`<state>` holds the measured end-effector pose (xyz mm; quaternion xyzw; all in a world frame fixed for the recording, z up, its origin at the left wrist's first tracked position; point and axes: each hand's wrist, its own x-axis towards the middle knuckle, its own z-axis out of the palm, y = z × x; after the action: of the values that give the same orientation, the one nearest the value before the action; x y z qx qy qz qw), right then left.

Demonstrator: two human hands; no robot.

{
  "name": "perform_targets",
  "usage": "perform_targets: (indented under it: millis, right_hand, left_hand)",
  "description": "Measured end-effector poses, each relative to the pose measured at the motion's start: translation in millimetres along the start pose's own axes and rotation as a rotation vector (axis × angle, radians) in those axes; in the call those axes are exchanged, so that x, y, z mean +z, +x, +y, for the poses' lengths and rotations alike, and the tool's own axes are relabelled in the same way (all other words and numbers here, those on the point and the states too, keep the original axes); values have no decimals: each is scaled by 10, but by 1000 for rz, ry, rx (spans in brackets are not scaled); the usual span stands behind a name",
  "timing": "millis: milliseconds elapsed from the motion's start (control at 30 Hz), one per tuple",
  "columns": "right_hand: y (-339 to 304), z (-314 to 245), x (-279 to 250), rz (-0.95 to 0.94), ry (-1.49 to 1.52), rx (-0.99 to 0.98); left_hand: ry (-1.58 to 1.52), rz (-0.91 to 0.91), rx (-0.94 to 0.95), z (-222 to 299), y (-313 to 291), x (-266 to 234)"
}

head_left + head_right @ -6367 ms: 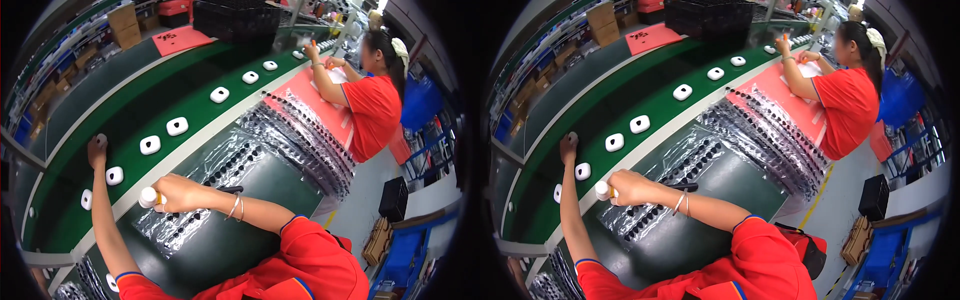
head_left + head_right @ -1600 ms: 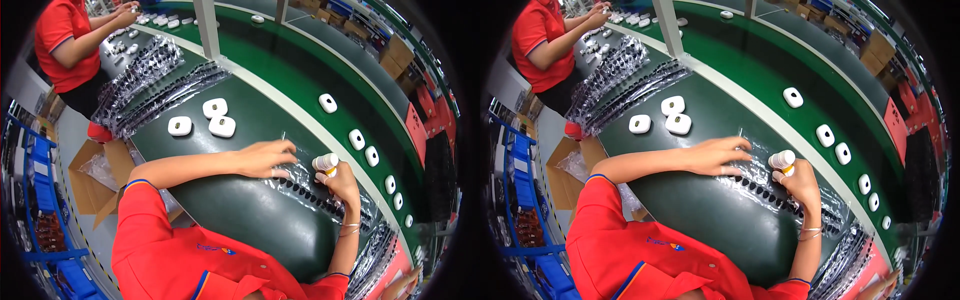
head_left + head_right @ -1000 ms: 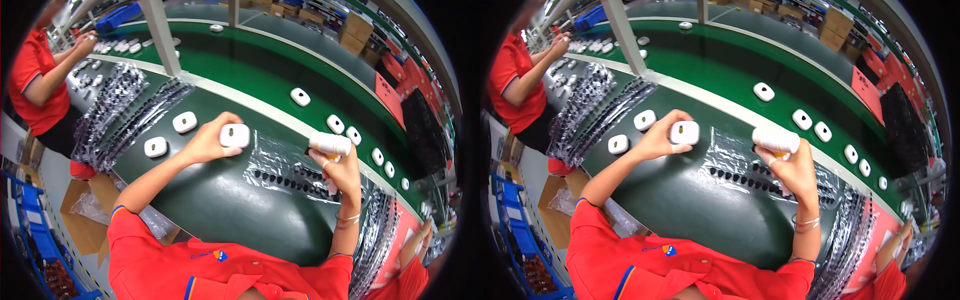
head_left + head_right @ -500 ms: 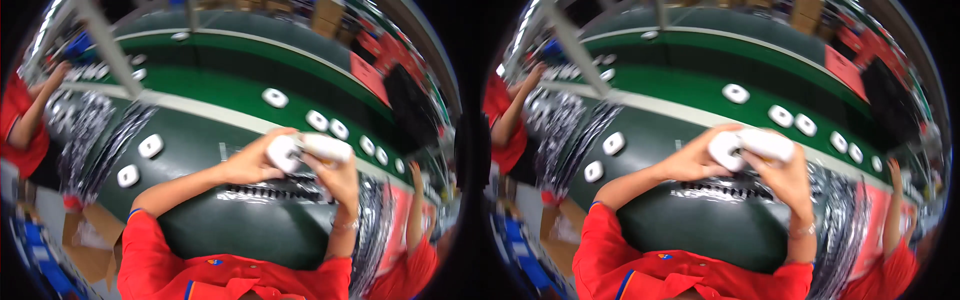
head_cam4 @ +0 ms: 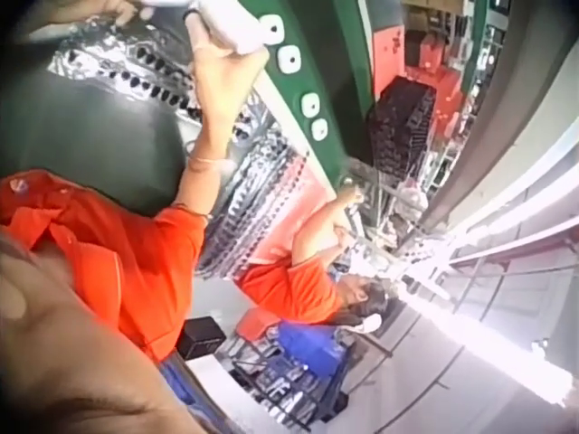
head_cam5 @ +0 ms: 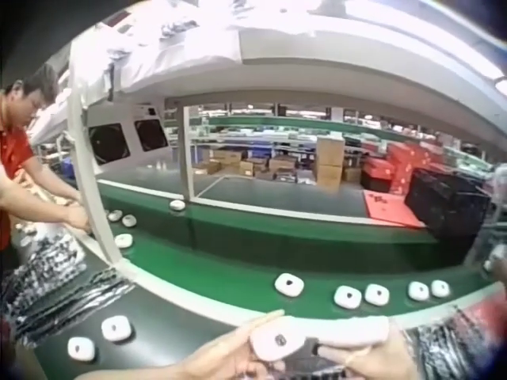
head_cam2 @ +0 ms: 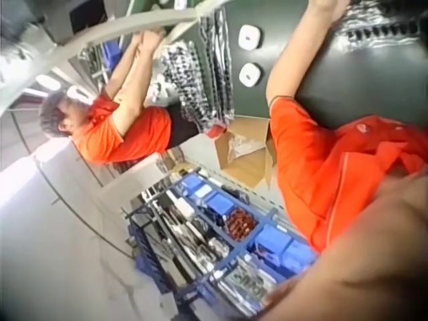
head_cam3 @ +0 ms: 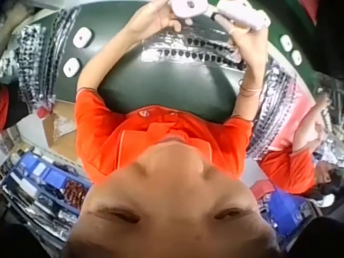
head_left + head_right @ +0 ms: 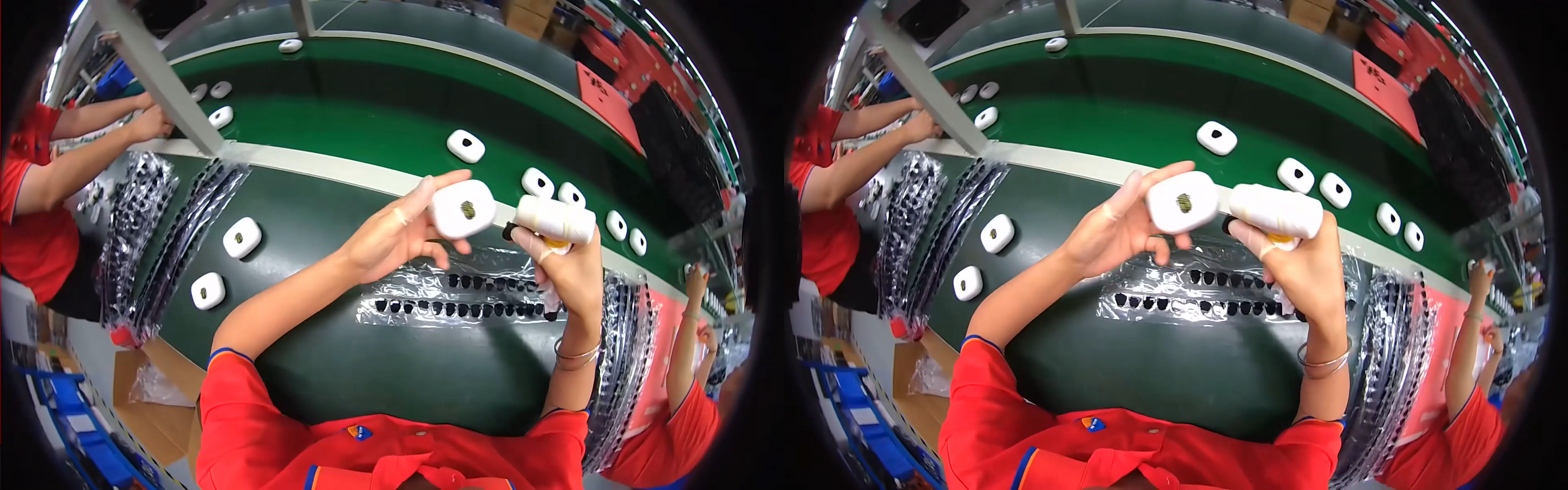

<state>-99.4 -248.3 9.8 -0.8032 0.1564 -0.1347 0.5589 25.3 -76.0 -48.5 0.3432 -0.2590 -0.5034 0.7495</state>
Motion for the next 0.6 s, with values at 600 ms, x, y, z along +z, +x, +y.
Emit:
perform_targets:
  millis: [600]
  right_hand:
    - [-47,-7,56,-77,115,-114]
  left_hand:
    - [310,51,-114,-115,-20,247]
